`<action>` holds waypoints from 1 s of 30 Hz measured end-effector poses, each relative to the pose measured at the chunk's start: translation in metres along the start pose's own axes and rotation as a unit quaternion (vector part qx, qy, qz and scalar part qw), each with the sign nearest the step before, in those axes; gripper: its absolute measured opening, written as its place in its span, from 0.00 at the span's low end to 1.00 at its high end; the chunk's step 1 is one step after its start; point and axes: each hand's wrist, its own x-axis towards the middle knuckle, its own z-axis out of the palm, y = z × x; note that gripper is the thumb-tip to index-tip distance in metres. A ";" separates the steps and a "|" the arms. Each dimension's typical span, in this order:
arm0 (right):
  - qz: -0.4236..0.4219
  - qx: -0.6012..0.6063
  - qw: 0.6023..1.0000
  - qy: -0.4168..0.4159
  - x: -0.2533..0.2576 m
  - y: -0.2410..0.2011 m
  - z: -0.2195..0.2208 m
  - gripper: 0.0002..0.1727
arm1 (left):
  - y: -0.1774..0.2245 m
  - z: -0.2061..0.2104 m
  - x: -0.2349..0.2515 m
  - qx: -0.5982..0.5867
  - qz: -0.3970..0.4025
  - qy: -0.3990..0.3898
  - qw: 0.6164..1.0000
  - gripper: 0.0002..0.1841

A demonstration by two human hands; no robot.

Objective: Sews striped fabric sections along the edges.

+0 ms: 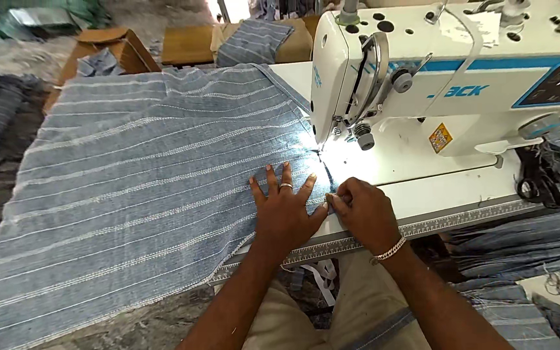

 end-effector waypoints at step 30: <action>-0.150 0.031 0.970 -0.190 0.066 0.031 -0.022 0.21 | -0.046 -0.014 0.102 -0.037 0.006 -0.004 0.999 0.36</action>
